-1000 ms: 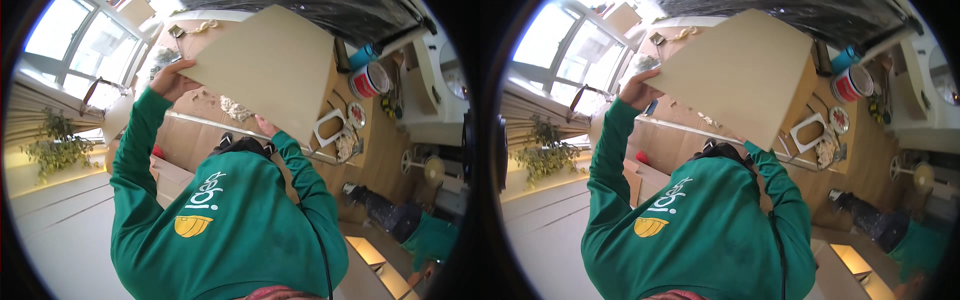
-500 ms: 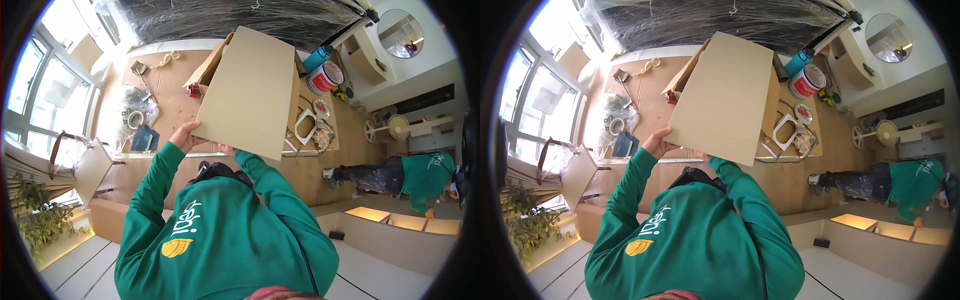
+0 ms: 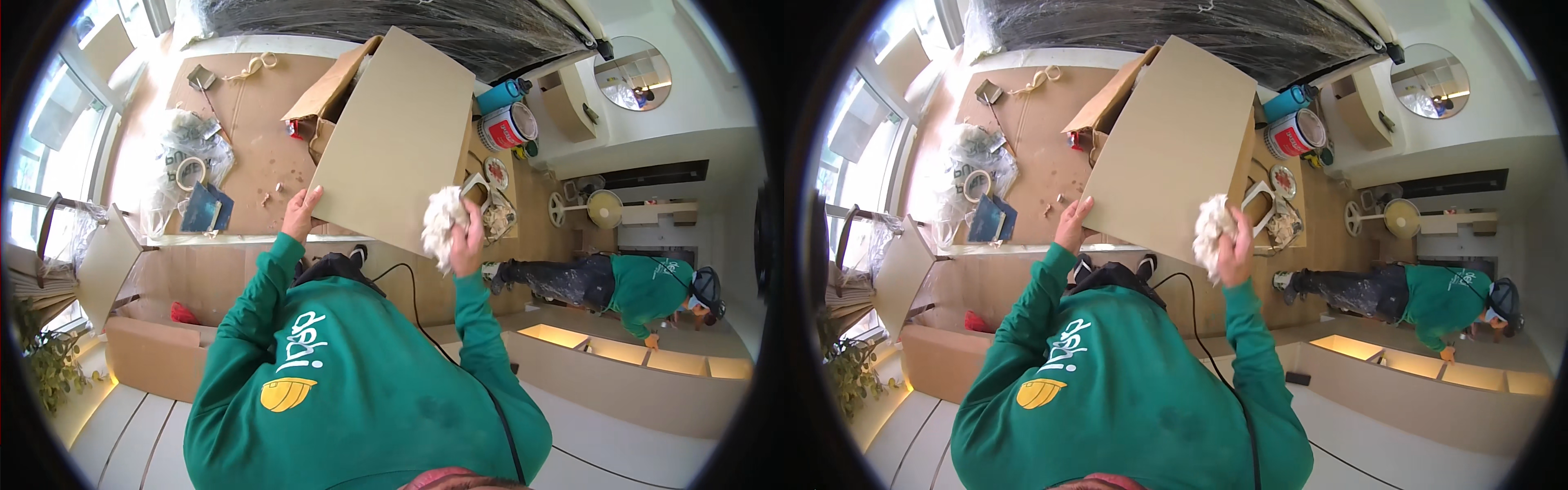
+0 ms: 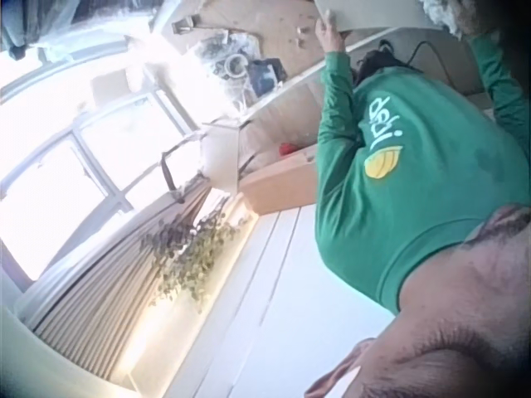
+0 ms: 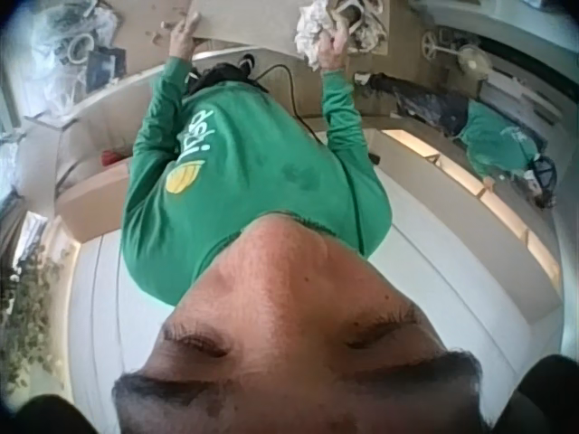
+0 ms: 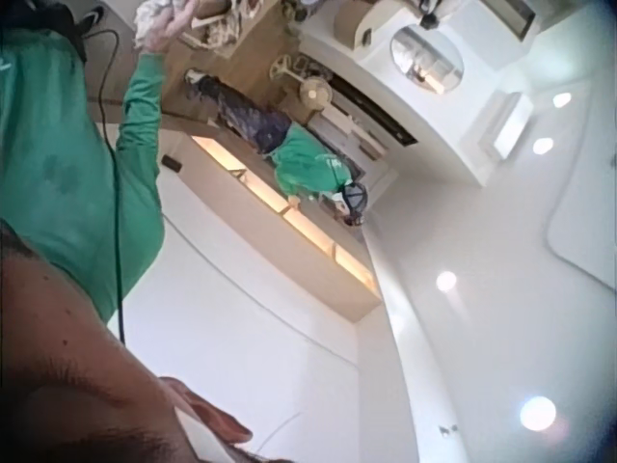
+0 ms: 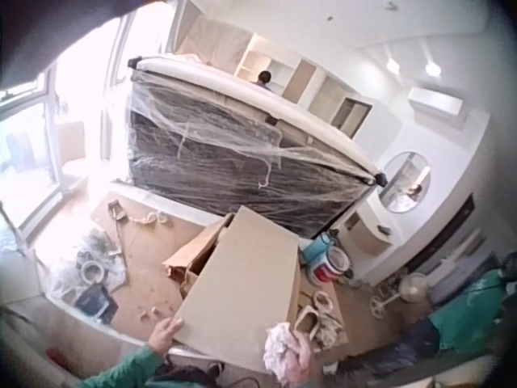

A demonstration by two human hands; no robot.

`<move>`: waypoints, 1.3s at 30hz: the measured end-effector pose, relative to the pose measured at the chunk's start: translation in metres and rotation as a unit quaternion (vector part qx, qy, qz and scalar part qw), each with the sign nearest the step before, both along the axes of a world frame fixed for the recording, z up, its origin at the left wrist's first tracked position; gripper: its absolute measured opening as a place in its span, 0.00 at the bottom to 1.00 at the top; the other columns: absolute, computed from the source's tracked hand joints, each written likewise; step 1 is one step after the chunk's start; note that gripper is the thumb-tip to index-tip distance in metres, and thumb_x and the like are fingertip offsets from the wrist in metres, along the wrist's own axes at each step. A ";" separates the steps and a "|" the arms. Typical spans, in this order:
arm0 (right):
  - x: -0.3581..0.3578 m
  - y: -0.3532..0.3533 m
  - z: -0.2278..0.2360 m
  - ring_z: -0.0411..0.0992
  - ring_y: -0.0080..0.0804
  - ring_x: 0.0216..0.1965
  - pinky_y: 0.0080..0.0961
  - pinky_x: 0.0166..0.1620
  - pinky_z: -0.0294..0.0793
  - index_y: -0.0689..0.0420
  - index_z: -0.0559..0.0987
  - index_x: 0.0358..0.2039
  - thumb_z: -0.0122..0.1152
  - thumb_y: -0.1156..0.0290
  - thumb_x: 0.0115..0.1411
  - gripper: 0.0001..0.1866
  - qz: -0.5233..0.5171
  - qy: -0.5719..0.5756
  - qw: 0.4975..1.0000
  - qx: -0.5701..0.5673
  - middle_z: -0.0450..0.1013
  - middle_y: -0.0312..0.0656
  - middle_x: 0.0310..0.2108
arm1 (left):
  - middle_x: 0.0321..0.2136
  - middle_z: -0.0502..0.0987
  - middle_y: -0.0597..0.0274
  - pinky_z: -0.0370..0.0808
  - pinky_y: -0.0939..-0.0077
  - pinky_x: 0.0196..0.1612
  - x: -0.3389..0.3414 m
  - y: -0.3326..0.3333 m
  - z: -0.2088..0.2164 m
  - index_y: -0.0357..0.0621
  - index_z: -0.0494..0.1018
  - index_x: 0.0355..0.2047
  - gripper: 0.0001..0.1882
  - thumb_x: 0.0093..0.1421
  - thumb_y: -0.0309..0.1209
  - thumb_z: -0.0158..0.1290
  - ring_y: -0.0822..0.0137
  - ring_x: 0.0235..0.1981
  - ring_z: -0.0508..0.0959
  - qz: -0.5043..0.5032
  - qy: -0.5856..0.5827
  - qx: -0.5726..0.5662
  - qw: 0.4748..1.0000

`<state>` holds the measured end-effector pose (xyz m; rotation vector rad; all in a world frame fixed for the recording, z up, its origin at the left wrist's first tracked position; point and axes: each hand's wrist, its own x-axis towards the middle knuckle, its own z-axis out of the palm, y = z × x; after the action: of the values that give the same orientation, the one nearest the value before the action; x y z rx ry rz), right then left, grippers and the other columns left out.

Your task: The person uses a sanding block to smooth a flat board, wipes the surface with a cloth, and uses a scraper to clean the edges while working at a table.

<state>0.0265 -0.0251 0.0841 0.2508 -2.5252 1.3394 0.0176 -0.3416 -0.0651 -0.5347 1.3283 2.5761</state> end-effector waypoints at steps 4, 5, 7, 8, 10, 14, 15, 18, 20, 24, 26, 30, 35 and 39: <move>-0.039 -0.018 -0.026 0.71 0.45 0.45 0.36 0.51 0.72 0.57 0.78 0.54 0.58 0.71 0.59 0.21 0.051 -0.042 0.979 0.190 0.71 0.45 0.43 | 0.38 0.80 0.62 0.83 0.70 0.38 0.000 0.003 -0.001 0.39 0.75 0.47 0.24 0.65 0.48 0.56 0.72 0.36 0.81 0.030 0.008 -0.013 0.999; -0.034 -0.032 -0.035 0.71 0.45 0.44 0.37 0.50 0.72 0.54 0.78 0.55 0.61 0.67 0.59 0.22 0.085 -0.017 0.958 0.273 0.71 0.44 0.42 | 0.37 0.80 0.62 0.83 0.71 0.37 0.000 0.003 -0.002 0.38 0.75 0.47 0.24 0.65 0.48 0.56 0.72 0.35 0.81 0.032 0.012 -0.011 0.999; -0.023 -0.059 -0.045 0.71 0.44 0.41 0.38 0.48 0.72 0.51 0.79 0.55 0.64 0.62 0.59 0.23 0.155 0.049 0.923 0.350 0.71 0.43 0.40 | 0.37 0.79 0.63 0.82 0.73 0.36 0.000 0.004 -0.007 0.38 0.75 0.46 0.23 0.66 0.48 0.56 0.74 0.34 0.81 0.039 0.013 -0.010 0.999; -0.017 -0.073 -0.042 0.71 0.43 0.41 0.39 0.47 0.72 0.50 0.79 0.55 0.64 0.61 0.59 0.23 0.187 0.089 0.915 0.346 0.71 0.43 0.39 | 0.36 0.79 0.63 0.82 0.74 0.36 0.001 0.005 -0.011 0.37 0.76 0.46 0.23 0.66 0.47 0.56 0.74 0.34 0.80 0.041 0.012 -0.011 0.999; -0.023 -0.082 -0.045 0.71 0.43 0.40 0.40 0.45 0.71 0.49 0.79 0.55 0.64 0.60 0.59 0.23 0.220 0.124 0.905 0.342 0.70 0.43 0.38 | 0.36 0.79 0.64 0.81 0.75 0.36 0.003 0.003 -0.007 0.37 0.76 0.46 0.23 0.66 0.47 0.55 0.75 0.34 0.80 0.043 0.011 -0.010 0.999; -0.124 -0.067 -0.068 0.71 0.47 0.40 0.42 0.42 0.70 0.48 0.80 0.55 0.61 0.58 0.62 0.21 0.106 0.073 0.914 0.384 0.71 0.44 0.37 | 0.35 0.80 0.64 0.81 0.75 0.36 0.002 0.004 -0.001 0.36 0.76 0.46 0.22 0.67 0.46 0.55 0.75 0.35 0.80 0.044 0.029 -0.008 0.999; -0.162 -0.055 -0.074 0.71 0.47 0.40 0.42 0.42 0.70 0.49 0.80 0.54 0.60 0.57 0.63 0.21 0.051 0.096 0.918 0.381 0.71 0.45 0.36 | 0.35 0.80 0.64 0.81 0.75 0.37 0.001 0.005 0.001 0.35 0.76 0.45 0.22 0.67 0.46 0.55 0.75 0.35 0.80 0.037 0.040 -0.011 0.998; -0.167 -0.076 -0.068 0.71 0.48 0.40 0.42 0.44 0.70 0.49 0.81 0.54 0.59 0.56 0.62 0.21 0.031 -0.007 0.941 0.336 0.71 0.46 0.34 | 0.34 0.79 0.65 0.78 0.77 0.40 0.003 0.001 0.012 0.35 0.76 0.45 0.22 0.68 0.45 0.54 0.76 0.35 0.77 0.033 0.006 0.001 0.999; -0.122 -0.113 -0.069 0.72 0.48 0.40 0.43 0.44 0.70 0.49 0.81 0.52 0.59 0.56 0.62 0.20 0.161 0.037 0.938 0.304 0.72 0.46 0.33 | 0.34 0.78 0.66 0.75 0.79 0.41 0.002 0.003 -0.010 0.35 0.76 0.44 0.22 0.68 0.45 0.53 0.77 0.36 0.75 0.040 0.045 -0.042 0.997; -0.068 -0.135 -0.056 0.73 0.48 0.40 0.44 0.44 0.71 0.50 0.83 0.48 0.61 0.58 0.60 0.17 0.348 0.087 0.891 0.279 0.73 0.47 0.35 | 0.33 0.77 0.68 0.70 0.79 0.42 0.007 0.005 -0.010 0.34 0.76 0.42 0.23 0.69 0.47 0.52 0.77 0.36 0.72 0.064 0.044 -0.046 0.996; -0.126 -0.128 -0.062 0.73 0.48 0.40 0.45 0.44 0.72 0.50 0.83 0.48 0.61 0.58 0.61 0.17 0.265 0.063 0.928 0.252 0.74 0.48 0.36 | 0.32 0.76 0.69 0.69 0.80 0.41 0.008 0.006 -0.009 0.34 0.75 0.40 0.24 0.69 0.48 0.51 0.78 0.35 0.71 0.069 0.032 -0.054 0.996; -0.270 -0.081 -0.077 0.73 0.51 0.35 0.48 0.36 0.72 0.54 0.83 0.39 0.58 0.57 0.64 0.15 -0.026 0.207 0.906 0.367 0.73 0.52 0.32 | 0.31 0.73 0.70 0.67 0.81 0.40 0.003 0.010 0.000 0.35 0.74 0.39 0.25 0.70 0.49 0.49 0.79 0.35 0.69 0.066 0.033 -0.064 0.995; -0.184 -0.141 -0.084 0.72 0.48 0.36 0.49 0.38 0.70 0.55 0.80 0.43 0.58 0.58 0.63 0.15 0.183 0.025 0.939 0.291 0.72 0.46 0.32 | 0.29 0.70 0.71 0.65 0.81 0.39 0.001 0.012 -0.007 0.35 0.73 0.37 0.26 0.72 0.51 0.45 0.77 0.34 0.66 0.097 0.049 -0.128 0.986; -0.089 -0.169 -0.046 0.69 0.43 0.43 0.41 0.45 0.67 0.53 0.83 0.49 0.65 0.64 0.56 0.20 0.366 0.078 0.883 0.284 0.71 0.40 0.35 | 0.43 0.76 0.63 0.67 0.77 0.54 0.010 0.011 -0.013 0.32 0.74 0.49 0.29 0.72 0.51 0.43 0.72 0.46 0.72 0.094 0.023 -0.090 0.991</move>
<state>-0.0628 -0.1943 0.0386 1.4817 -2.7091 0.6420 0.0276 -0.3305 -0.0778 -0.6624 1.6085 2.6449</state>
